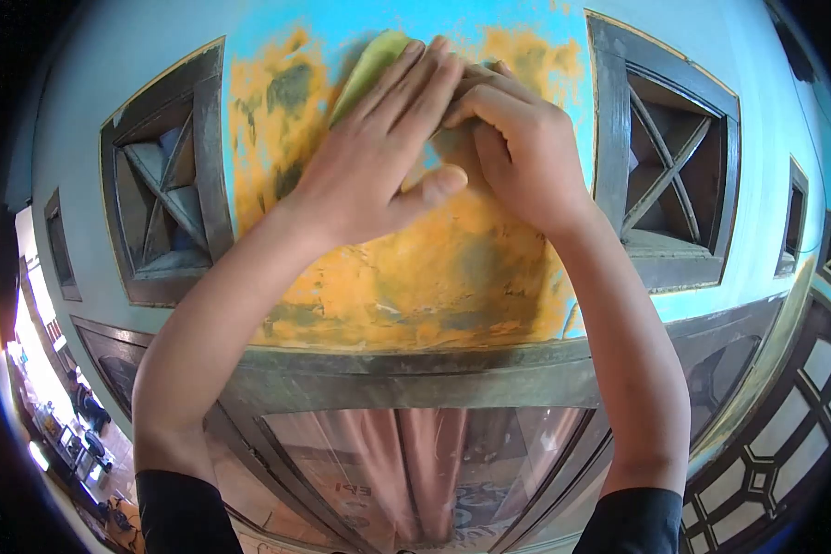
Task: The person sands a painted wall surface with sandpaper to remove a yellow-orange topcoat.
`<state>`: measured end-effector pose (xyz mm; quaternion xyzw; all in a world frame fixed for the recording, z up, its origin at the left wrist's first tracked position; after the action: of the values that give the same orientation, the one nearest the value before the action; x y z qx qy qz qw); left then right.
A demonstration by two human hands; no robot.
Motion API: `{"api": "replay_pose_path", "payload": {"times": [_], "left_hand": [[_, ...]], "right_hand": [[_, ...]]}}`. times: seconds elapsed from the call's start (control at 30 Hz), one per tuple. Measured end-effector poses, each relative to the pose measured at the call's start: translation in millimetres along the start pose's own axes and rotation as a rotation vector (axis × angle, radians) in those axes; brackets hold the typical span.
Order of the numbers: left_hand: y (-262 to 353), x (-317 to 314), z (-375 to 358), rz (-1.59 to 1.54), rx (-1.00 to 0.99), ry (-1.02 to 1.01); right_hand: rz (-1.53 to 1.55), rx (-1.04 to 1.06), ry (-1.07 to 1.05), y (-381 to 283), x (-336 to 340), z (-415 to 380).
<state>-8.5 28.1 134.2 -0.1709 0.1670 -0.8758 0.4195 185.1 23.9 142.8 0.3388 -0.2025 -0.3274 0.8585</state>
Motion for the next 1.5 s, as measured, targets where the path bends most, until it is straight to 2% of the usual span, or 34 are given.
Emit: {"api": "replay_pose_path", "payload": {"times": [0.03, 0.1, 0.2, 0.27, 0.33, 0.37, 0.5, 0.57, 0.63, 0.73, 0.8, 0.87, 0.9, 1.0, 1.1, 1.17, 1.23, 1.3, 1.33, 1.4, 1.43, 1.5], "left_hand": [[-4.2, 1.1, 1.8, 0.093, 0.022, -0.026], [-13.3, 8.8, 12.0, 0.392, 0.007, -0.055], [-52.2, 20.3, 35.5, 0.485, 0.02, 0.05], [-30.5, 54.3, 56.1, 0.561, 0.292, -0.093], [-40.0, 60.8, 65.4, 0.654, 0.425, -0.126], [-68.8, 53.5, 70.5, 0.712, 0.419, -0.086], [-80.8, 36.7, 68.6, 0.887, 0.324, -0.011], [-61.6, 26.7, 50.5, 0.847, 0.18, -0.034], [-36.2, 22.4, 20.5, 0.644, -0.046, -0.107], [-60.0, 44.2, 33.4, 0.815, 0.125, -0.209], [-75.6, 55.0, 43.8, 0.69, 0.298, -0.125], [-80.6, 55.8, 46.9, 0.679, 0.367, -0.066], [-69.2, 49.6, 40.3, 0.644, 0.33, -0.068], [-30.1, 27.8, -10.3, 0.513, -0.001, -0.06], [-43.9, 36.5, -1.1, 0.471, -0.092, -0.131], [-30.3, 61.7, 36.0, 0.585, 0.277, -0.169], [-45.0, 65.1, 59.8, 0.656, 0.444, -0.141], [-78.5, 56.3, 70.5, 0.685, 0.407, -0.045], [-48.7, 54.8, 64.1, 0.673, 0.411, -0.111], [-20.0, 39.8, 33.1, 0.577, 0.222, -0.209], [-26.4, 23.0, 12.6, 0.492, 0.029, -0.232], [-13.5, 18.2, -7.2, 0.386, -0.09, -0.317]], "right_hand": [[0.065, -0.101, 0.044, -1.6, 2.0, -2.2], [0.119, -0.138, 0.162, 0.3, -0.8, -3.5], [0.11, -0.13, 0.243, 1.3, -3.9, -2.8], [0.196, -0.196, 0.277, 0.3, -4.0, -4.0], [0.212, -0.164, 0.299, 2.0, -6.2, -4.6], [0.22, -0.148, 0.31, 2.6, -7.2, -4.6], [0.178, -0.143, 0.306, 1.3, -5.8, -5.0], [0.176, -0.135, 0.34, 4.7, -7.0, -6.1], [0.193, -0.181, 0.349, 4.3, -4.5, -5.8], [0.094, -0.191, 0.261, 5.5, -1.4, -4.7], [-0.08, -0.126, 0.118, 3.7, 0.1, -3.7], [-0.258, -0.111, 0.085, 1.5, -4.7, -0.8], [-0.349, -0.1, 0.068, -0.4, -6.8, 2.4], [-0.338, -0.305, 0.015, -20.0, 4.5, 12.8], [-0.383, -0.137, 0.117, -5.5, 1.6, 2.3], [-0.434, -0.162, 0.075, -6.6, 1.4, 4.1], [-0.455, -0.175, 0.093, -3.0, 0.8, 2.6], [-0.437, -0.175, 0.154, 5.3, -0.8, -2.8], [-0.424, -0.175, 0.178, 7.2, 0.9, -4.6], [-0.371, -0.175, 0.197, 4.9, 7.0, -4.8], [-0.363, -0.182, 0.238, 7.4, 5.3, -7.2], [-0.372, -0.171, 0.296, 10.7, 0.7, -7.5]]}}
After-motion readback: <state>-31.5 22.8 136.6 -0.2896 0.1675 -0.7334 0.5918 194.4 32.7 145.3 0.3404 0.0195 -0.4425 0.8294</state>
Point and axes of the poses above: each hand's wrist, its own z-axis towards the middle knuckle, its own x-axis out of the back of the hand, y = z × x, the point moved 1 cm from there along z, towards the middle knuckle, and after that the axes turned 15 degrees about x, right-handed, at the moved point
